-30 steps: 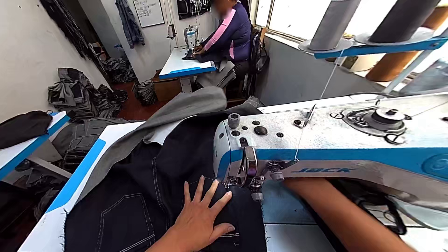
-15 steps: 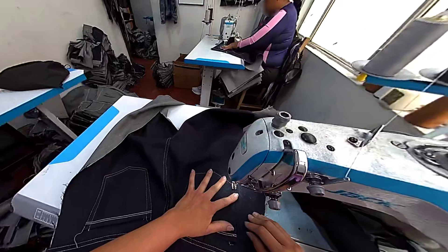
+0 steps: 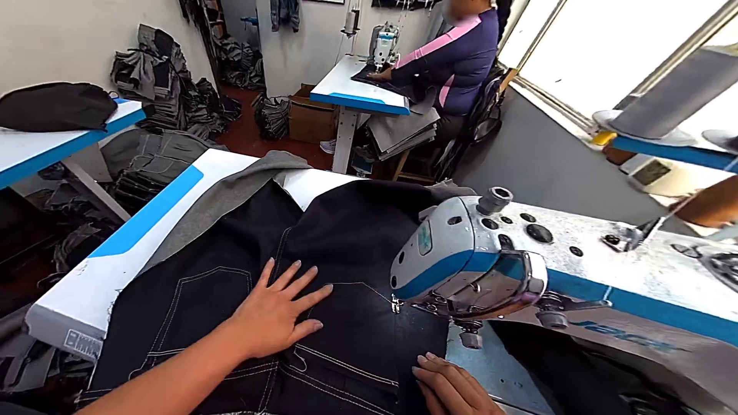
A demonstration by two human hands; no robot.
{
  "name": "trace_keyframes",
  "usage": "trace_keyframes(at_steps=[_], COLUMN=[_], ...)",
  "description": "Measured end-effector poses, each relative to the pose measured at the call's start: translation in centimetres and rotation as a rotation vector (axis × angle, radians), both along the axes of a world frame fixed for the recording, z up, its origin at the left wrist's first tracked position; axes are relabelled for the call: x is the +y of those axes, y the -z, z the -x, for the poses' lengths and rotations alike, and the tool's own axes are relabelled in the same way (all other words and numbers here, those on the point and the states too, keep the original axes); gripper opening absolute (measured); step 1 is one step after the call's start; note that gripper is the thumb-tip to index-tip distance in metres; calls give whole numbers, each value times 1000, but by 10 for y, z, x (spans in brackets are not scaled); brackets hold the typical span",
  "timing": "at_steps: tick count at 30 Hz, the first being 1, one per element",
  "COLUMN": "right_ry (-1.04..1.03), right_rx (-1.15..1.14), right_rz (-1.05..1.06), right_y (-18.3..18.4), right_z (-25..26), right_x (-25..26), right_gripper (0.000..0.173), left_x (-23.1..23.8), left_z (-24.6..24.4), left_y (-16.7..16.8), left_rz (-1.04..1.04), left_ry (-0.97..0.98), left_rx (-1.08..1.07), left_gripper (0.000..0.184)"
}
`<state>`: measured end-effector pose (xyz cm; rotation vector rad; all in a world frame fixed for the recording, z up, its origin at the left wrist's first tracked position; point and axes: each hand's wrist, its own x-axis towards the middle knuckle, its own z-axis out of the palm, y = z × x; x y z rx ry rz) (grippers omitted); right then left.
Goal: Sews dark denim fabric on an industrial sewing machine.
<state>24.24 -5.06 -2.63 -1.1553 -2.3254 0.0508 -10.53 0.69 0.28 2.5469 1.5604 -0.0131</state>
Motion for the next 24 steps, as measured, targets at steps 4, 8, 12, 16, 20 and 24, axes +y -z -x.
trace_keyframes(at_steps=[4,8,12,16,20,24], right_ry=[1,-30,-160,-299,-449,-556], right_rx=[13,-14,-62,-136,-132,-64], right_rz=[31,31,136,88,43,-18], right_y=[-2,-1,-9,-7,-6,-10], right_z=[-1,-5,-34,-56,-48,-33], right_x=[-1,-4,5,17,36,53], right_gripper=[17,17,26,32,28,20], left_x=[-7,-2,0,-1,-1,-2], left_z=[-34,-78,-77,-75,-75,-73], left_y=[-40,-22,9,9,7,7], left_rz=[116,-71,69,69,93,72], left_ry=[-47,96,132,184,216,232], left_rx=[125,-193,-279,-272,-235,-235], left_gripper=[53,40,54,50,62,69])
